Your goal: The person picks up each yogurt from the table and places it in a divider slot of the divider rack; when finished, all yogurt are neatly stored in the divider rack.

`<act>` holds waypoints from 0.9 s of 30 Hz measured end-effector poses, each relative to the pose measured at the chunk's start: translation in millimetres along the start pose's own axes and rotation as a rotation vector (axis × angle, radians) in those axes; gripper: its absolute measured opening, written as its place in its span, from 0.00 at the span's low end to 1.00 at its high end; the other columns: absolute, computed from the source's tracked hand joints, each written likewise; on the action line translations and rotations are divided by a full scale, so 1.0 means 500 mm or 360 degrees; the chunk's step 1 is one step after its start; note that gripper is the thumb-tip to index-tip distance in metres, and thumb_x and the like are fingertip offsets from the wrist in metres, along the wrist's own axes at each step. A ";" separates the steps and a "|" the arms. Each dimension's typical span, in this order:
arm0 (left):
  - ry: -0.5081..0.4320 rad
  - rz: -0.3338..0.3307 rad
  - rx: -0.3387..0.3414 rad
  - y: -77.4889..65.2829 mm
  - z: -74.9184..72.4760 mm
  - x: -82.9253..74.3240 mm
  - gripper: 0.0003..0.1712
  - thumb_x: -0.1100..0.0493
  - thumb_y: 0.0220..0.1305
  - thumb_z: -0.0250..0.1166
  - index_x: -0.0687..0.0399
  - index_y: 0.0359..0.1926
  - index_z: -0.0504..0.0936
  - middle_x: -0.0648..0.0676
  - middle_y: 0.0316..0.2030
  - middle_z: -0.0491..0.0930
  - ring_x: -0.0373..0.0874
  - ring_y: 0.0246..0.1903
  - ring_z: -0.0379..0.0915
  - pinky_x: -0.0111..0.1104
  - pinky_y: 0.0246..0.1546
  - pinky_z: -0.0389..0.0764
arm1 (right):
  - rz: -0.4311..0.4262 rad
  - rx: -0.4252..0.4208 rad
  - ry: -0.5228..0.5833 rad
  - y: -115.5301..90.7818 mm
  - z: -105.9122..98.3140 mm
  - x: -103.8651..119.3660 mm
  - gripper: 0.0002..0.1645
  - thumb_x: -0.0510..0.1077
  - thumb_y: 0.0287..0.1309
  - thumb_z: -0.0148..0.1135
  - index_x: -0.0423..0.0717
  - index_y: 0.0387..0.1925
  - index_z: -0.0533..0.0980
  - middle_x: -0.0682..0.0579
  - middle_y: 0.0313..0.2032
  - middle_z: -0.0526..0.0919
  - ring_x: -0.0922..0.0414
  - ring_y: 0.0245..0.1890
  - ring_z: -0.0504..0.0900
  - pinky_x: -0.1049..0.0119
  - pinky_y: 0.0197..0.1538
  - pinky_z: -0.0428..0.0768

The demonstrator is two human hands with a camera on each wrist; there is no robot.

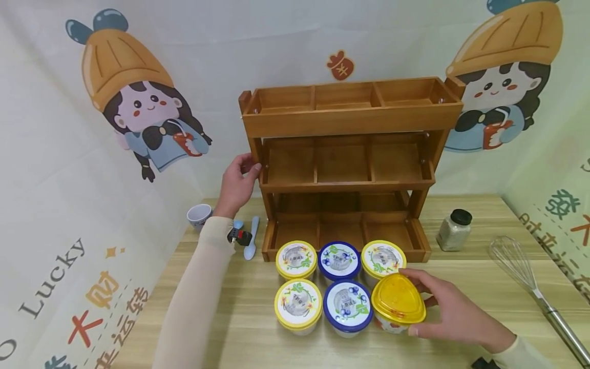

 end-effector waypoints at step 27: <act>-0.0013 -0.0055 -0.0005 0.006 0.003 -0.005 0.26 0.50 0.80 0.60 0.60 0.70 0.72 0.63 0.65 0.78 0.57 0.63 0.75 0.50 0.68 0.77 | -0.0268 -0.0240 -0.0187 0.016 -0.072 0.036 0.53 0.42 0.47 0.85 0.42 0.74 0.69 0.51 0.55 0.86 0.67 0.48 0.85 0.68 0.43 0.89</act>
Point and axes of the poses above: each hand's wrist, its own y-axis towards the middle knuckle, its own z-axis out of the palm, x = y × z, the point moved 2 cm from there along y, towards the middle knuckle
